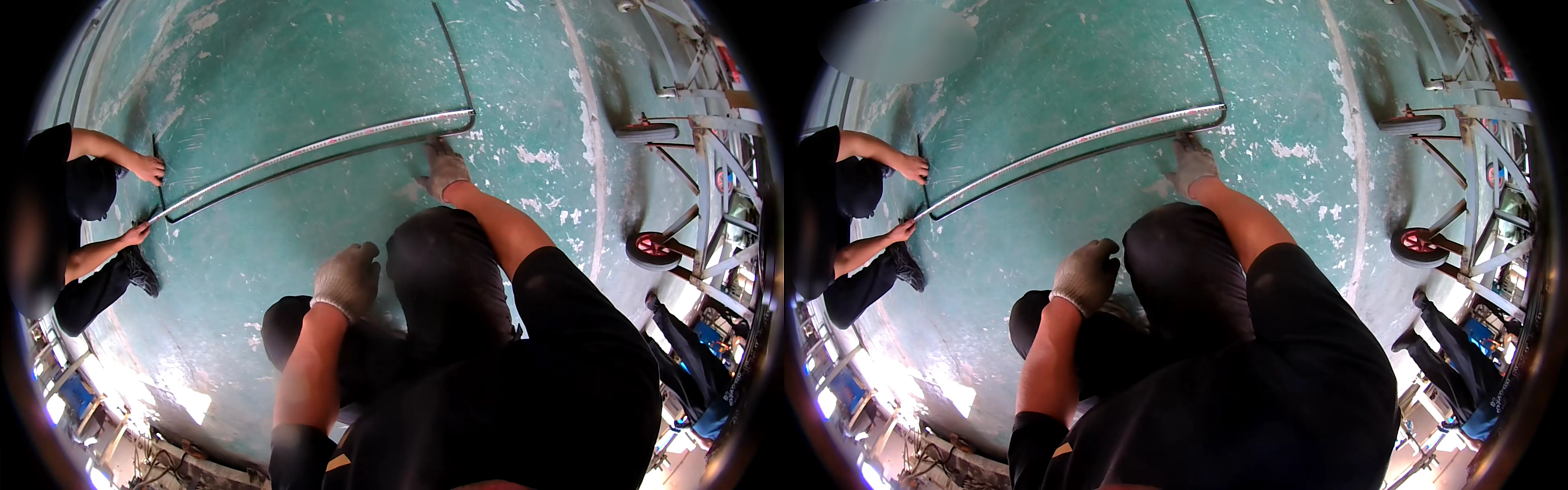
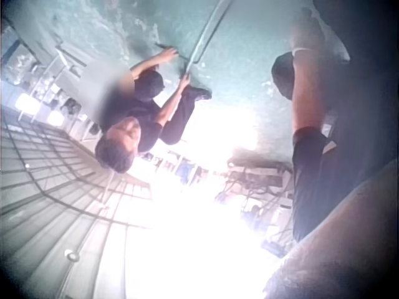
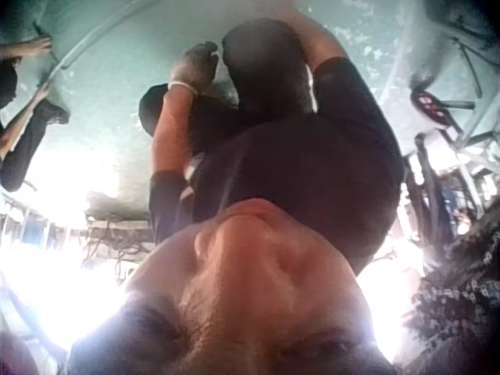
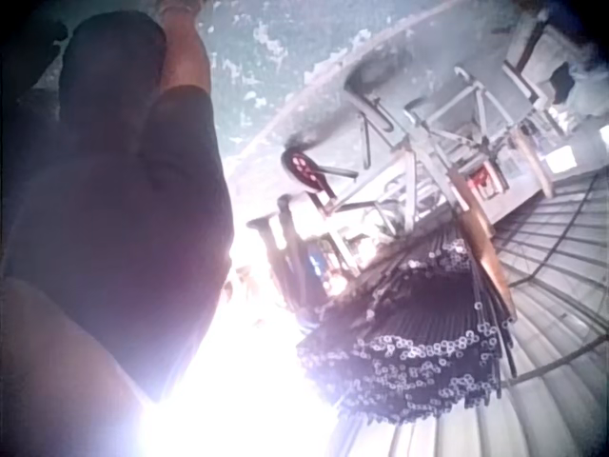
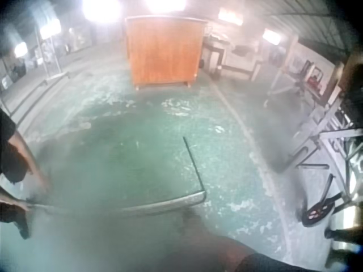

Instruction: The person operates a manual metal rod bending machine in a workshop. They insert a metal rod into the machine, use the handle to bend it, and then remove the bent rod. Another person measures the bent rod on the floor.

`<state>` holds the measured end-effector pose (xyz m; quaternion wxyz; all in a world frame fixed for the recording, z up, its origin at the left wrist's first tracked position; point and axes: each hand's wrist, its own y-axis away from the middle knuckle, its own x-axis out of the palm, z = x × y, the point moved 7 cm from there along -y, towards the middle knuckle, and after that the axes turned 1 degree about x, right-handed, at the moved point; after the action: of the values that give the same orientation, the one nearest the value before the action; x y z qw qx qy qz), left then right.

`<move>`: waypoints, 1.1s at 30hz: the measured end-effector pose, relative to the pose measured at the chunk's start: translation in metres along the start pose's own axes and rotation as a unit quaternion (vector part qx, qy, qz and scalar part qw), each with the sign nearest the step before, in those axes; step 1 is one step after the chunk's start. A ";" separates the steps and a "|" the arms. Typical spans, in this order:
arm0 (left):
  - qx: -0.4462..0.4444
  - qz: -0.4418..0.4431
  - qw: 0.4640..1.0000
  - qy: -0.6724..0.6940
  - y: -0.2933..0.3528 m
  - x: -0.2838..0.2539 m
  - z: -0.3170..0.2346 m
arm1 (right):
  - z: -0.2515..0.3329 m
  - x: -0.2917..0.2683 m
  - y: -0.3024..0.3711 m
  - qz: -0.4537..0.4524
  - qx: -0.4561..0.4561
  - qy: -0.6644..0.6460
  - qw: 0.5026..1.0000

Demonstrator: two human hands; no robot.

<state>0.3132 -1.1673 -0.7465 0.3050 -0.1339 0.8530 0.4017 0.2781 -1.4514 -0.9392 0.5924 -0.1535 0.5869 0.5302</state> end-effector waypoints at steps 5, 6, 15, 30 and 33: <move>0.001 -0.008 1.000 0.013 -0.004 0.006 0.017 | -0.009 0.027 -0.023 -0.100 -0.057 0.014 0.993; -0.031 0.005 1.000 0.004 -0.009 0.008 0.019 | -0.006 0.030 -0.031 -0.110 -0.083 0.006 0.990; -0.006 0.027 1.000 0.010 0.004 -0.002 0.010 | 0.014 0.016 -0.011 -0.027 -0.037 0.030 0.998; 0.014 0.024 1.000 0.005 0.001 -0.002 0.006 | 0.004 0.021 -0.016 -0.028 -0.046 0.037 0.998; 0.014 0.020 0.999 0.021 0.004 -0.005 0.006 | 0.007 0.020 -0.015 -0.021 -0.038 0.041 0.998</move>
<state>0.3180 -1.1600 -0.7436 0.2806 -0.1209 0.8672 0.3932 0.2891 -1.4426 -0.9611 0.5722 -0.2102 0.5868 0.5329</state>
